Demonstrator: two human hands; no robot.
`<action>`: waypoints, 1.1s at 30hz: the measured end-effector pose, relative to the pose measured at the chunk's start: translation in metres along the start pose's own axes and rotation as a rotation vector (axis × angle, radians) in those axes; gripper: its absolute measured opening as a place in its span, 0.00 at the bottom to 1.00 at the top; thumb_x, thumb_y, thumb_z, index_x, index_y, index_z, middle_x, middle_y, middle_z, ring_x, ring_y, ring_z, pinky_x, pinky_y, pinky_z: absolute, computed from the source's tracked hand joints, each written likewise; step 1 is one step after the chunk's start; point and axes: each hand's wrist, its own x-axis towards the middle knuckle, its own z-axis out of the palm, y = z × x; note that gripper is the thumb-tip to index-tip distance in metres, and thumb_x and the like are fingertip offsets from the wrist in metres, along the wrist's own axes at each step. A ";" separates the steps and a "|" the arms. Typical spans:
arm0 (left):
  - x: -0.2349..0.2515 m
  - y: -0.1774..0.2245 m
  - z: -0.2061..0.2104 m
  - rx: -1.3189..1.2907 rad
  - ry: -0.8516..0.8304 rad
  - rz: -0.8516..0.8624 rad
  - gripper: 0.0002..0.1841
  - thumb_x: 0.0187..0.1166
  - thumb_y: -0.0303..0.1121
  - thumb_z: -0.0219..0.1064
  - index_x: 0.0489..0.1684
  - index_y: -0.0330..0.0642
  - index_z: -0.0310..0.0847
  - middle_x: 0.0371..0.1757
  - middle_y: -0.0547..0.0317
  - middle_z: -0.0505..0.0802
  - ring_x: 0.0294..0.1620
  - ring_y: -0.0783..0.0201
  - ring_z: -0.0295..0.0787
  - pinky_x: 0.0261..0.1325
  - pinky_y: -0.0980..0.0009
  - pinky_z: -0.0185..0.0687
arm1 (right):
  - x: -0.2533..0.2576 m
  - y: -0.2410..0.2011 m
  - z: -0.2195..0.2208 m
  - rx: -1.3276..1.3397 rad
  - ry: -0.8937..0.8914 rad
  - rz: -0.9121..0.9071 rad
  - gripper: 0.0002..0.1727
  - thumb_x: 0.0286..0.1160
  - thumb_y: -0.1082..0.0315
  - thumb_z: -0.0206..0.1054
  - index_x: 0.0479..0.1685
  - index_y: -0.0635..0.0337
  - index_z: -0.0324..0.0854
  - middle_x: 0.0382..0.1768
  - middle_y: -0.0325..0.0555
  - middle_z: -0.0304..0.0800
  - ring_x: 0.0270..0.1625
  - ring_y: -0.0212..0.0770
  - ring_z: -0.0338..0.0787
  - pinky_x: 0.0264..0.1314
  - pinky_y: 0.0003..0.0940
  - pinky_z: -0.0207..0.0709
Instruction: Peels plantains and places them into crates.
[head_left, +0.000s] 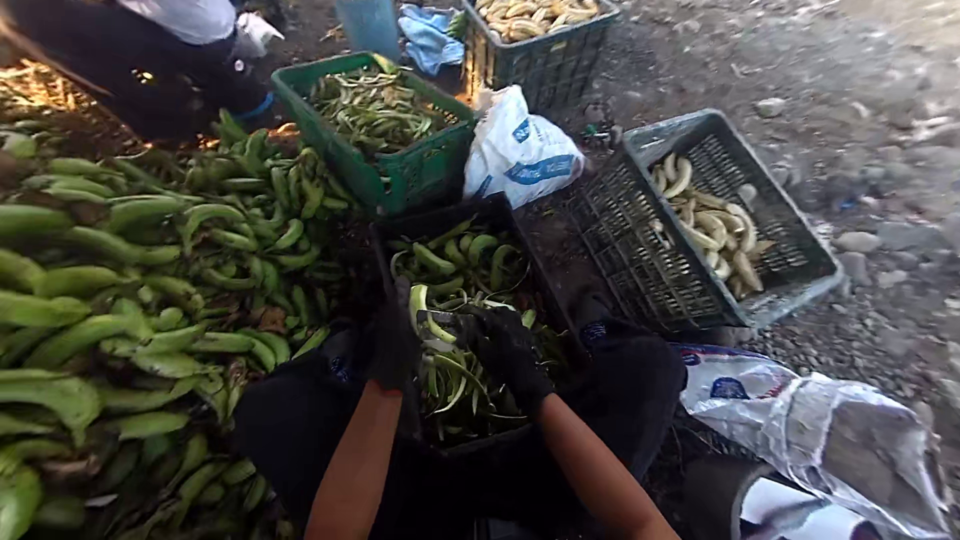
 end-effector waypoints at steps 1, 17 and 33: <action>0.003 -0.003 -0.001 0.078 0.002 0.025 0.31 0.94 0.54 0.39 0.62 0.36 0.80 0.46 0.48 0.90 0.44 0.61 0.88 0.50 0.60 0.86 | 0.004 -0.001 -0.001 0.025 -0.024 0.007 0.28 0.79 0.39 0.58 0.72 0.38 0.85 0.64 0.58 0.87 0.71 0.63 0.81 0.67 0.68 0.71; 0.001 0.012 -0.006 0.753 -0.017 0.132 0.33 0.93 0.56 0.40 0.69 0.37 0.80 0.57 0.35 0.89 0.60 0.43 0.87 0.65 0.39 0.77 | 0.040 0.047 -0.054 0.305 -0.045 0.130 0.43 0.84 0.27 0.36 0.77 0.46 0.77 0.62 0.52 0.89 0.58 0.52 0.90 0.60 0.64 0.80; -0.007 0.146 0.221 -0.174 -0.734 0.072 0.29 0.92 0.57 0.40 0.77 0.43 0.58 0.56 0.50 0.88 0.50 0.57 0.91 0.52 0.59 0.90 | -0.015 0.049 -0.062 -0.246 -0.677 0.529 0.30 0.79 0.49 0.68 0.63 0.71 0.82 0.70 0.71 0.81 0.75 0.67 0.77 0.74 0.71 0.64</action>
